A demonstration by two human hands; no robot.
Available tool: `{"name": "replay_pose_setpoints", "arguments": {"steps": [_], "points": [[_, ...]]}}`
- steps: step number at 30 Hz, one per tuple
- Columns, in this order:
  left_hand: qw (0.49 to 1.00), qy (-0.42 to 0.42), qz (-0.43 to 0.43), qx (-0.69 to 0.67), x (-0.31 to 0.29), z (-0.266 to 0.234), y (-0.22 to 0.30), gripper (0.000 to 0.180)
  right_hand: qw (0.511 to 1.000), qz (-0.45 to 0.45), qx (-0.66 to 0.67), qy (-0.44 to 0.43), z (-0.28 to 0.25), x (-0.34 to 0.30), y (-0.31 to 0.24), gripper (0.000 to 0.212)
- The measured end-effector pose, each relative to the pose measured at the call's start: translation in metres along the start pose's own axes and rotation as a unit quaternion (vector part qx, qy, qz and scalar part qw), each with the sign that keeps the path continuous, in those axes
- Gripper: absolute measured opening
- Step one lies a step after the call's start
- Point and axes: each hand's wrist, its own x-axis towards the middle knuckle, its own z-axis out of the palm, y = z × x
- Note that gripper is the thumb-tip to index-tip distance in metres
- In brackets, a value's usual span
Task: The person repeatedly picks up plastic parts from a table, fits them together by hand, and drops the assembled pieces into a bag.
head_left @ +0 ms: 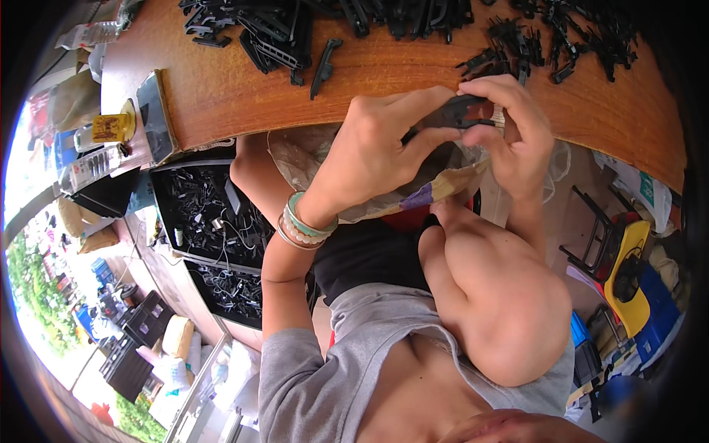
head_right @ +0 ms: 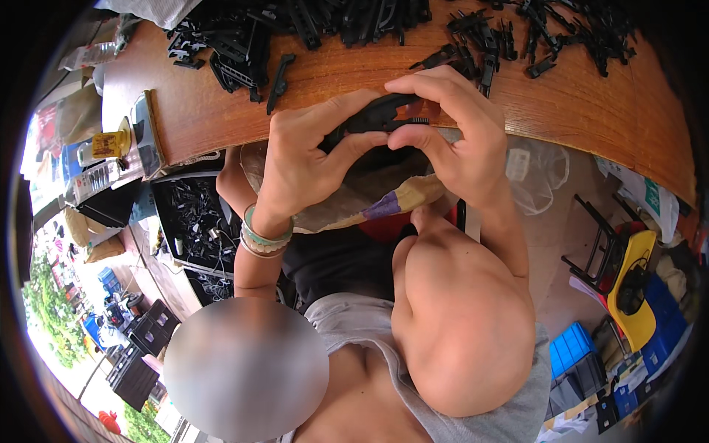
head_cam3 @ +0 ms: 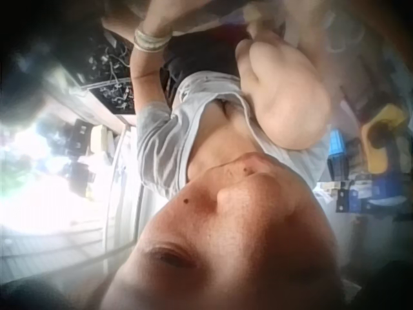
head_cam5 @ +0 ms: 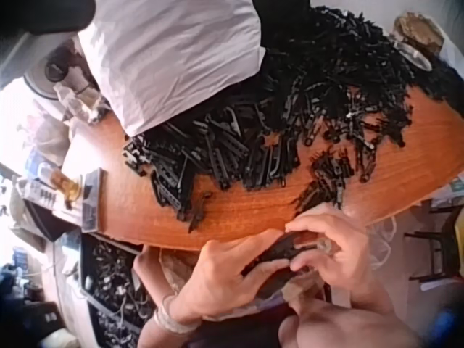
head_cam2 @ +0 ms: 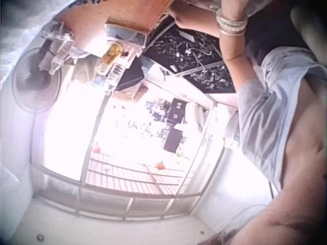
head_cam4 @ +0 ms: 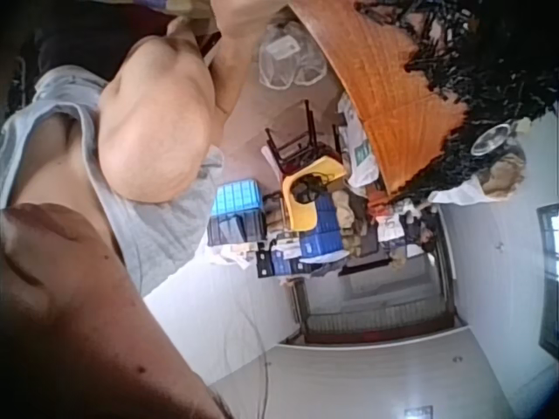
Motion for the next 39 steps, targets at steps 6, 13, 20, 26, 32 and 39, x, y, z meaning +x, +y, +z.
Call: {"name": "replay_pose_setpoints", "arguments": {"steps": [6,13,20,26,32,39], "points": [[1.000,0.000,0.005,-0.020,0.000,0.002,-0.001,0.030,0.998,-0.049,-0.043,0.023,0.002,-0.002,0.002,0.028],[0.995,-0.045,-0.073,-0.047,-0.004,-0.007,-0.001,0.030,0.999,0.026,0.016,-0.024,-0.001,-0.003,0.001,0.024],[0.989,0.060,-0.071,0.111,-0.021,-0.029,-0.023,0.026,0.986,0.070,0.015,-0.149,0.004,-0.012,-0.001,0.015],[0.882,0.141,-0.043,0.447,-0.010,-0.042,-0.055,0.021,0.947,-0.082,-0.301,-0.071,-0.031,0.024,0.033,0.019],[0.888,0.118,-0.024,0.443,0.007,-0.031,-0.055,0.023,0.910,-0.082,-0.376,-0.153,-0.036,0.049,0.040,0.008],[0.970,0.203,-0.132,0.033,0.009,-0.009,-0.035,0.011,0.942,-0.078,-0.313,-0.088,-0.043,0.048,0.037,0.017]]}}
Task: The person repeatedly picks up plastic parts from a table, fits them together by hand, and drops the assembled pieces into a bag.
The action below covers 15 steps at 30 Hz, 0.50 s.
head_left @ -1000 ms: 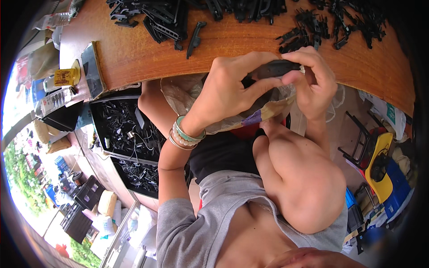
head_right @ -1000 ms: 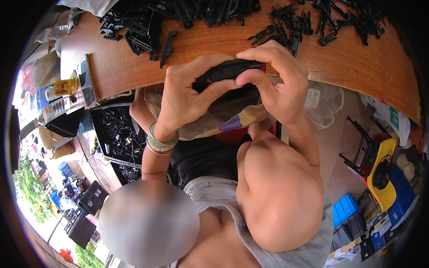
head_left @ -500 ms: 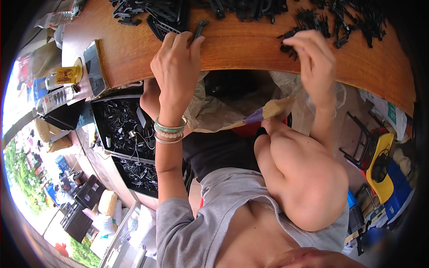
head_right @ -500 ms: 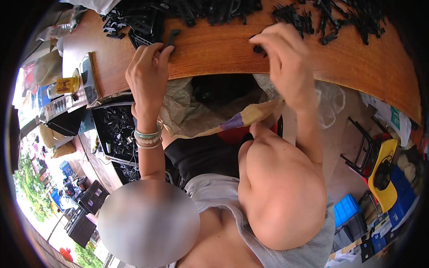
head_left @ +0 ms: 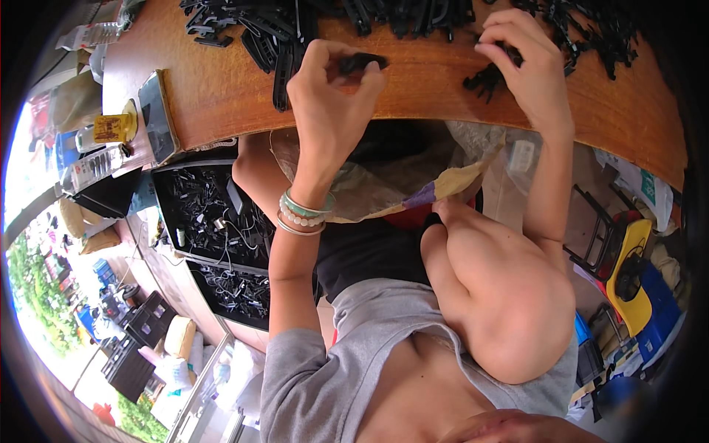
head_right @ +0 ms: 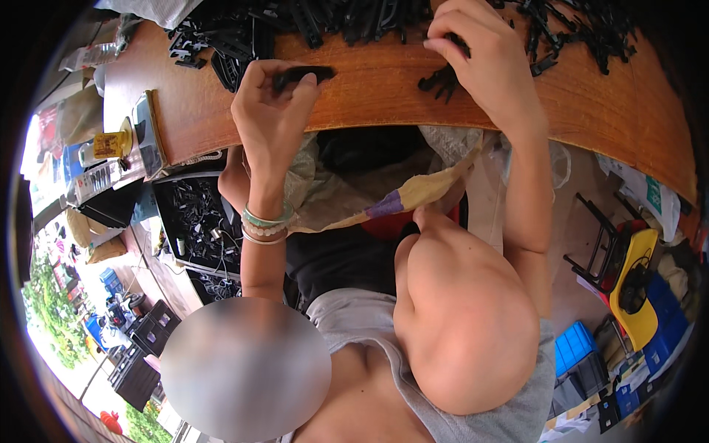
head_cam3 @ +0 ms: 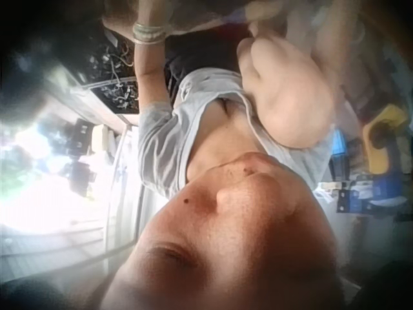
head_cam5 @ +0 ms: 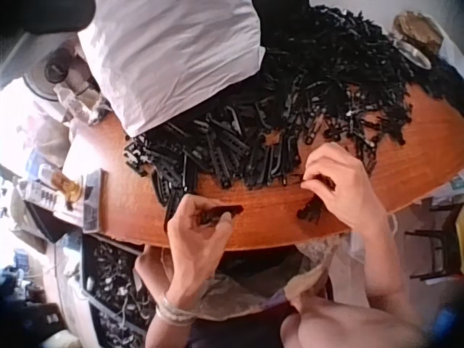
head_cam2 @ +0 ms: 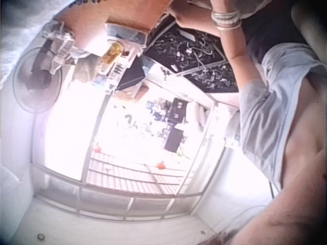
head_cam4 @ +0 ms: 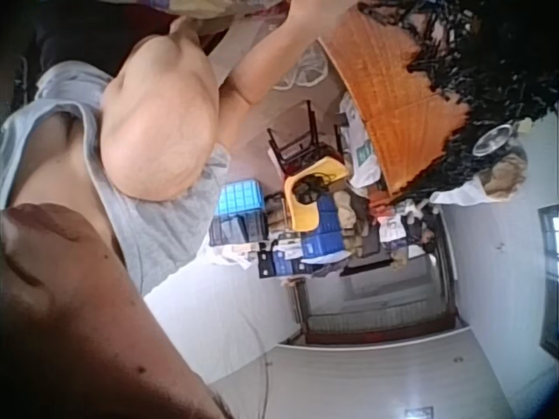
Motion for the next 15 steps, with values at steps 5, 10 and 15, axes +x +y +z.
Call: {"name": "replay_pose_setpoints", "arguments": {"steps": [5,10,15], "points": [[0.920,-0.057,-0.173,-0.347,-0.009,0.006,0.000,0.007,0.943,0.142,0.275,0.119,0.012,-0.014,-0.053,0.035],[0.869,-0.126,-0.236,-0.417,-0.013,0.010,0.019,0.018,0.867,0.170,0.467,0.018,0.011,-0.027,-0.064,0.027],[0.911,-0.182,-0.208,-0.305,-0.019,0.005,0.028,0.029,0.943,0.077,0.314,0.082,0.013,-0.027,-0.061,0.018]]}}
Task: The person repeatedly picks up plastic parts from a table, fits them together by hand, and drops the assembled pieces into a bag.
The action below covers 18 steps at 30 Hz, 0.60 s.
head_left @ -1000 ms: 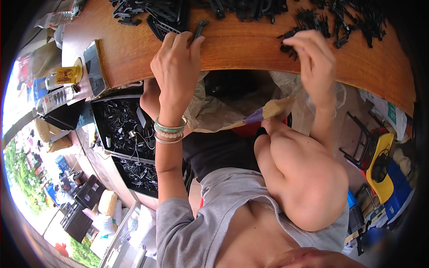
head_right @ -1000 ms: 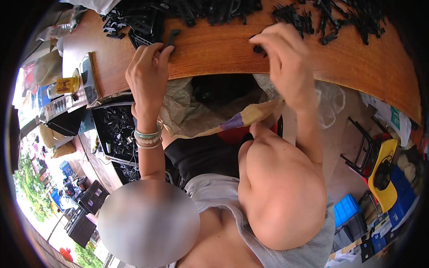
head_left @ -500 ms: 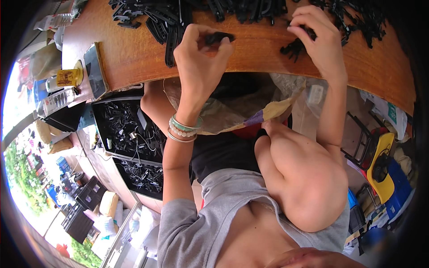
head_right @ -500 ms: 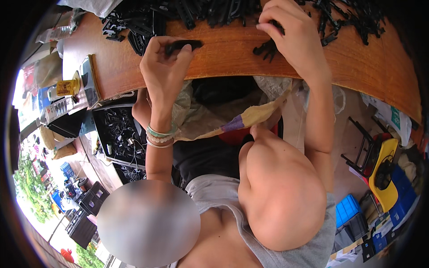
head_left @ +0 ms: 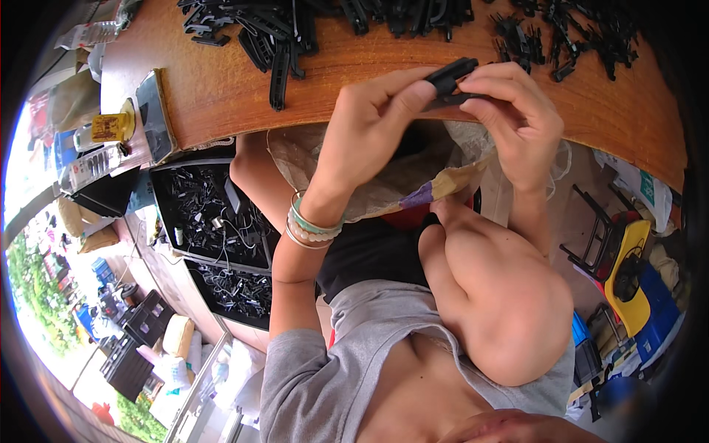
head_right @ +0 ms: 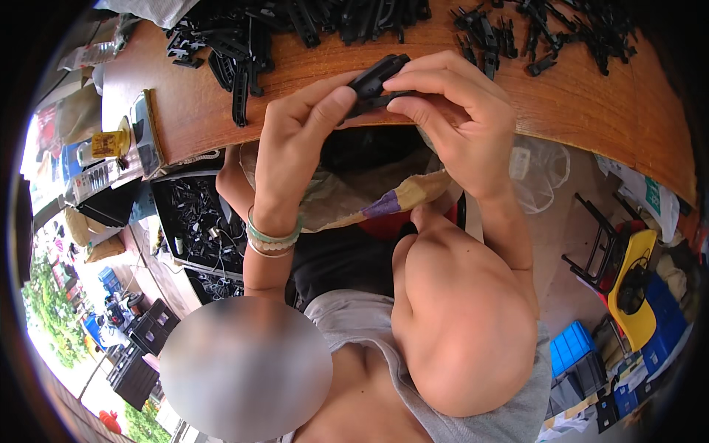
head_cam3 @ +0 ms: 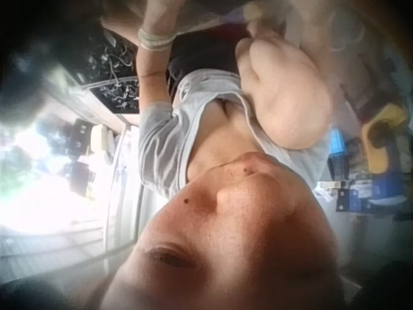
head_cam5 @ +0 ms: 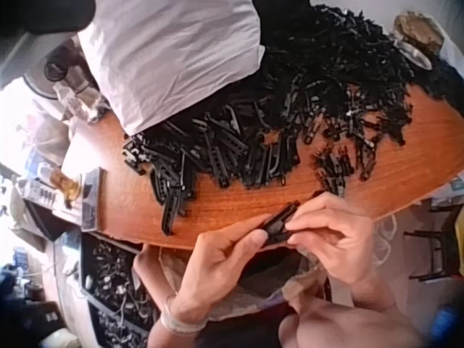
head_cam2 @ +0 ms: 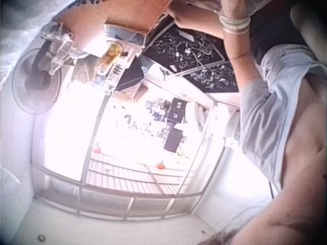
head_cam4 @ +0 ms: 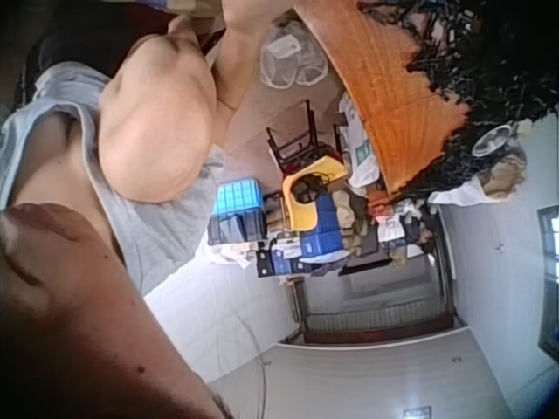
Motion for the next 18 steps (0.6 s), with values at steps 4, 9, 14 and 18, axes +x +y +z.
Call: {"name": "replay_pose_setpoints", "arguments": {"steps": [4,9,14,18], "points": [[0.969,-0.011,0.162,0.189,-0.008,0.005,0.000,0.032,0.984,0.101,0.140,0.035,0.006,-0.007,-0.001,0.018],[0.916,-0.015,0.258,0.307,-0.008,0.000,-0.006,0.032,0.995,-0.062,-0.075,0.035,0.003,0.000,0.000,0.032],[0.901,-0.015,0.277,0.334,-0.010,-0.001,-0.007,0.032,0.997,-0.047,-0.045,-0.039,0.004,-0.003,-0.003,0.036],[0.909,-0.022,0.272,0.316,-0.009,-0.001,-0.005,0.031,0.998,-0.042,-0.042,-0.022,0.005,-0.006,0.000,0.034]]}}
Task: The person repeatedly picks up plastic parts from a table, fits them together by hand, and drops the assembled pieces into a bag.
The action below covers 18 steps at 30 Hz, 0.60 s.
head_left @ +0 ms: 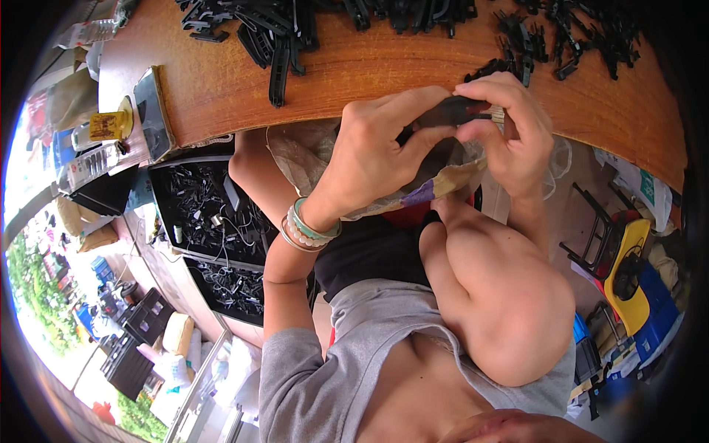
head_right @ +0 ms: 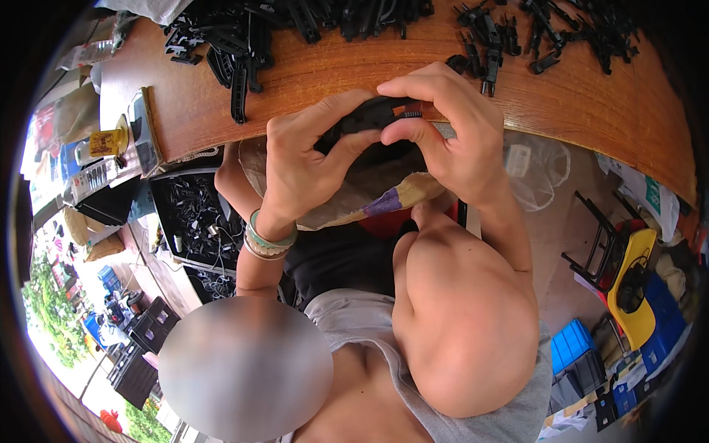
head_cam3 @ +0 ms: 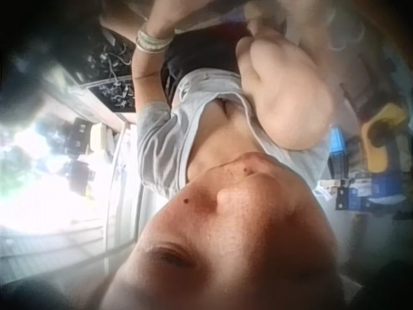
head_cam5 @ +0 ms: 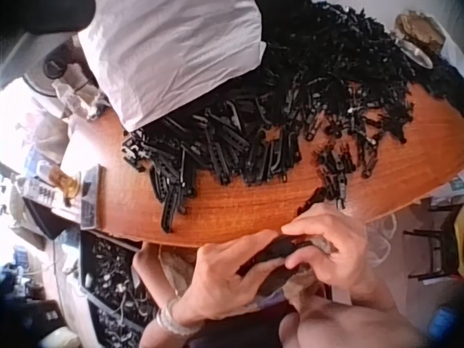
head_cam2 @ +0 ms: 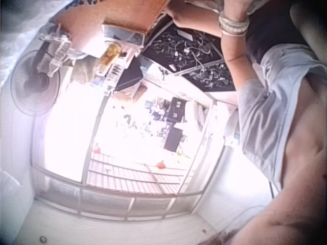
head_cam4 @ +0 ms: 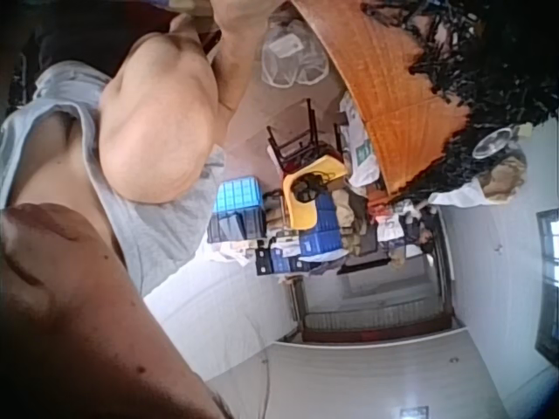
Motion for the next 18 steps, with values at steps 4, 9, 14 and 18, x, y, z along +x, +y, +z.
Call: {"name": "replay_pose_setpoints", "arguments": {"steps": [4,9,14,18], "points": [[1.000,0.002,0.016,0.013,0.000,-0.001,-0.002,0.031,1.000,-0.024,-0.001,0.012,0.002,-0.001,0.004,0.032],[0.999,-0.007,0.025,0.036,0.002,-0.005,-0.002,0.030,1.000,-0.001,0.018,0.016,0.002,0.002,0.000,0.026],[0.999,-0.038,0.012,0.035,0.004,-0.009,0.000,0.029,0.998,0.060,0.012,0.001,0.002,-0.003,-0.002,0.025],[0.999,-0.034,0.002,-0.012,0.007,-0.006,-0.003,0.030,0.999,0.035,-0.014,0.002,0.000,-0.005,0.003,0.026]]}}
